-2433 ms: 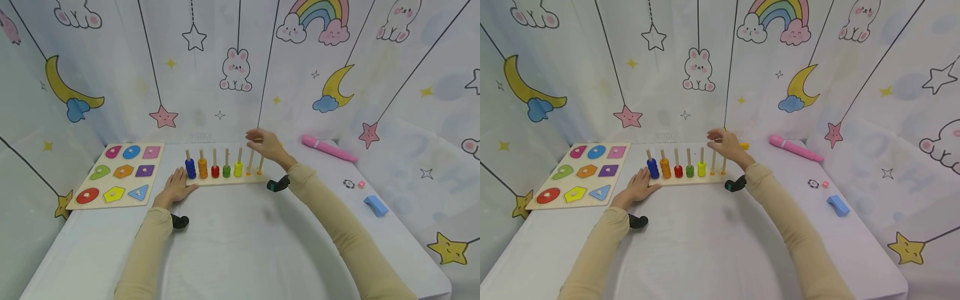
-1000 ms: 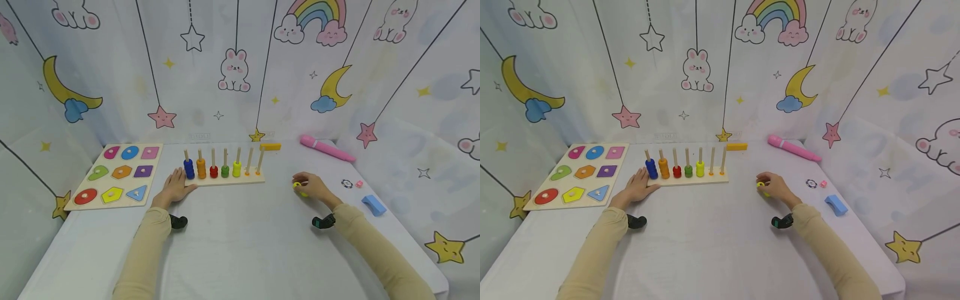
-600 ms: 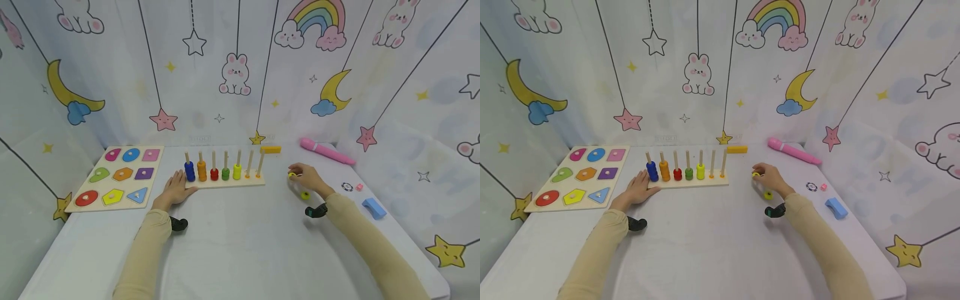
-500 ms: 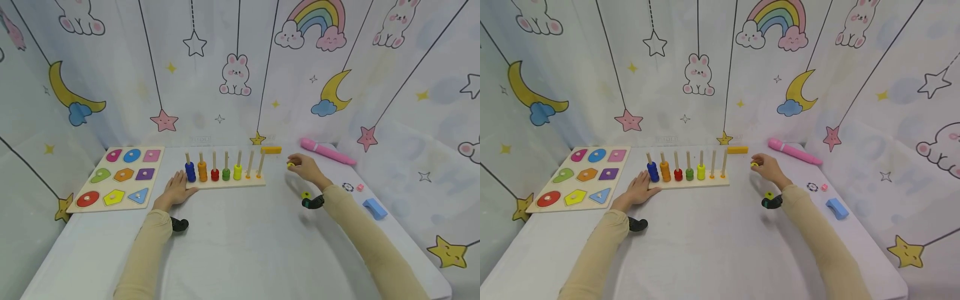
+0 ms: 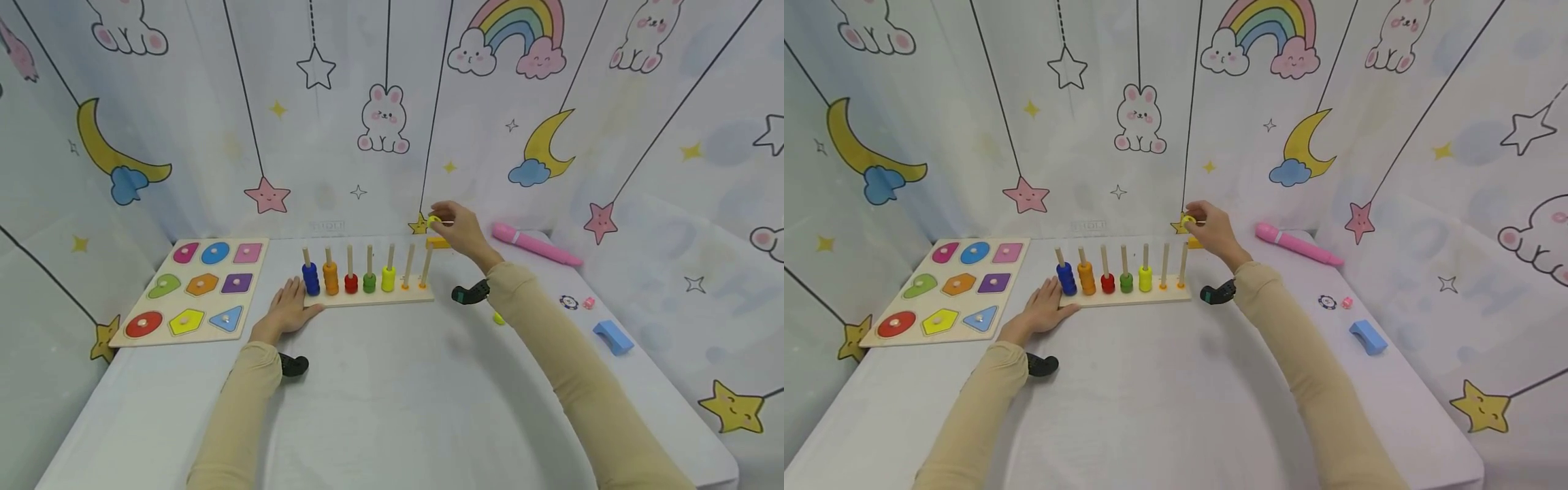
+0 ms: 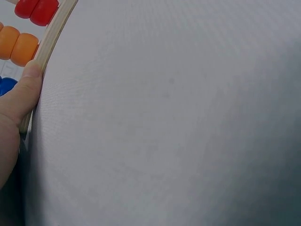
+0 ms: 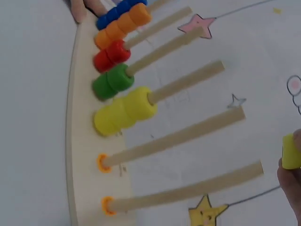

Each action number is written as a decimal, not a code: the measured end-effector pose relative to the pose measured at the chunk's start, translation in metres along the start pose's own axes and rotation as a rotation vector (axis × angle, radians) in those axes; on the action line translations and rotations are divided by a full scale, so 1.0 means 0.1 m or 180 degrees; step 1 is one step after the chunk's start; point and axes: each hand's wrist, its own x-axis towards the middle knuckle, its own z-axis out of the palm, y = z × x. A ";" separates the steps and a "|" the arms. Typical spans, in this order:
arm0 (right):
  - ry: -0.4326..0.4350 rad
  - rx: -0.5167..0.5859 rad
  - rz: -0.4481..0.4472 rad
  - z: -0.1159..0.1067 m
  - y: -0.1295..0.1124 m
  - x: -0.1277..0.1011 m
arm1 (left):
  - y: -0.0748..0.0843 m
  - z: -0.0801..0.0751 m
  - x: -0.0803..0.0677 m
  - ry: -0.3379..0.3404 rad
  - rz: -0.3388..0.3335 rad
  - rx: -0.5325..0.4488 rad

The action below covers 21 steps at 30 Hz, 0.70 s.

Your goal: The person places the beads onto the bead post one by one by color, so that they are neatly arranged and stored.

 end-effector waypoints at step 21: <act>-0.0622 -0.0066 -0.0405 0.57 -0.44 -0.01 | 0.12 -0.09 -0.08 0.0007 -0.0055 0.0035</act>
